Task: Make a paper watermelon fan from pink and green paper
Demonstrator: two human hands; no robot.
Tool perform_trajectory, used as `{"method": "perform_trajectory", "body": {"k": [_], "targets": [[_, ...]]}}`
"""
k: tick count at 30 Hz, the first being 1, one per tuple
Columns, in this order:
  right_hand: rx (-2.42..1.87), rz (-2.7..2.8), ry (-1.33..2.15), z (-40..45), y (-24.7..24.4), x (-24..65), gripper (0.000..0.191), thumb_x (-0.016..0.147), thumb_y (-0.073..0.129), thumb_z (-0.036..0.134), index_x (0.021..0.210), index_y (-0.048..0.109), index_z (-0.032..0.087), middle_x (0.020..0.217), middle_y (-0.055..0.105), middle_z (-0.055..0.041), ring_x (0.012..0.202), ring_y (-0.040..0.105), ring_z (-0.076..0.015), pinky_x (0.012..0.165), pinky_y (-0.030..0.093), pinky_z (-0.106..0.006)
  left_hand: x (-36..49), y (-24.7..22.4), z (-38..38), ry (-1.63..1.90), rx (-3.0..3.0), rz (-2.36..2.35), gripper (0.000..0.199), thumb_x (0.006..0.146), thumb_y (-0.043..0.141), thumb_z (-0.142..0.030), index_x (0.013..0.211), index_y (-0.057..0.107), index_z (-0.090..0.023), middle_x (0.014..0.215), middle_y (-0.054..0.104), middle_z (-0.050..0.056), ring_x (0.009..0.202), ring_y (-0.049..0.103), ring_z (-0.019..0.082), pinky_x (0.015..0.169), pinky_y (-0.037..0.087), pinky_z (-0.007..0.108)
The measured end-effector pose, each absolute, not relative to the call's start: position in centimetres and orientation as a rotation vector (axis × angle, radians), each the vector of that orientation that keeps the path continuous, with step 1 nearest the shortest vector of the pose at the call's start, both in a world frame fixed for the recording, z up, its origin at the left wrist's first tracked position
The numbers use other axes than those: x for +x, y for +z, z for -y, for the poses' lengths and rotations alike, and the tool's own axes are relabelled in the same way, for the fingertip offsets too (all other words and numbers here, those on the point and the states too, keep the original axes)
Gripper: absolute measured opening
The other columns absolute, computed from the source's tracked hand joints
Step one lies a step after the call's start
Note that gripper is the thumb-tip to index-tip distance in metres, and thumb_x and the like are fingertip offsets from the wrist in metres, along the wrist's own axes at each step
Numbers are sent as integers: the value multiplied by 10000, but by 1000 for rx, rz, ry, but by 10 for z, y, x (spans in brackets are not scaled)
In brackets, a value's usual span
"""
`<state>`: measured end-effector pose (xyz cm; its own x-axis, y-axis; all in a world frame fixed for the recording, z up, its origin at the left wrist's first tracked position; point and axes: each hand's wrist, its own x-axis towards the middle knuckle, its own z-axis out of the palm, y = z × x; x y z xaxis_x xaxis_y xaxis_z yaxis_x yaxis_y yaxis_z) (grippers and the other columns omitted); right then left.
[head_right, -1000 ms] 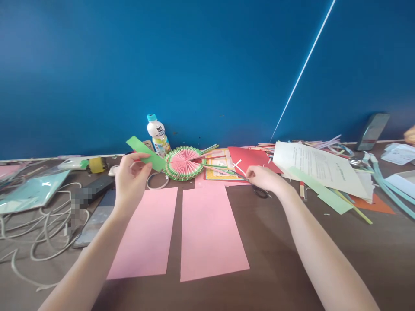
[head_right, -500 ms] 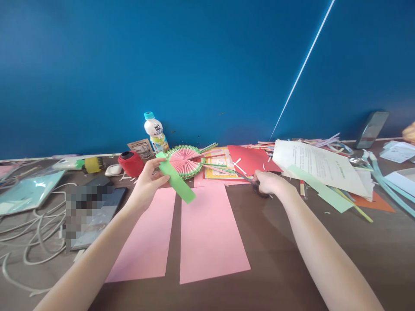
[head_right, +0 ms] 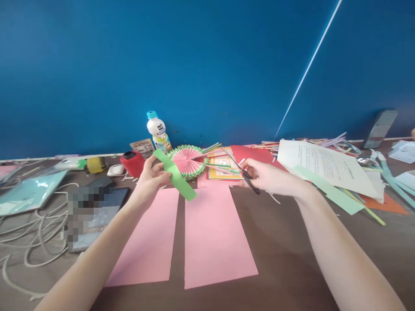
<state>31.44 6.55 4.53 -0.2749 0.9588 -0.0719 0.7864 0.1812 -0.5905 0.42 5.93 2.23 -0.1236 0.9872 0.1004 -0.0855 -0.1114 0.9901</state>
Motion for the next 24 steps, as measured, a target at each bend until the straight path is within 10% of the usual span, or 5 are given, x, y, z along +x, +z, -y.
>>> {"method": "perform_trajectory", "body": {"k": [7, 24], "targets": [[-1277, 2006, 1266, -52, 44, 260, 342, 772, 564, 512, 867, 450, 203, 623, 563, 21, 545, 535, -115, 506, 399, -232, 7, 21, -57, 1368, 1119, -1138, 410, 601, 702, -273, 963, 554, -150, 871, 632, 41, 763, 621, 160, 689, 513, 313], [-1275, 1669, 1178, -61, 26, 255, 322, 757, 595, 491, 795, 537, 176, 456, 566, 11, 414, 491, -108, 394, 319, -211, -4, 30, -52, 1515, 1131, -1085, 211, 635, 694, -316, 767, 655, -157, 544, 560, -33, 530, 510, 80, 580, 438, 199]]}}
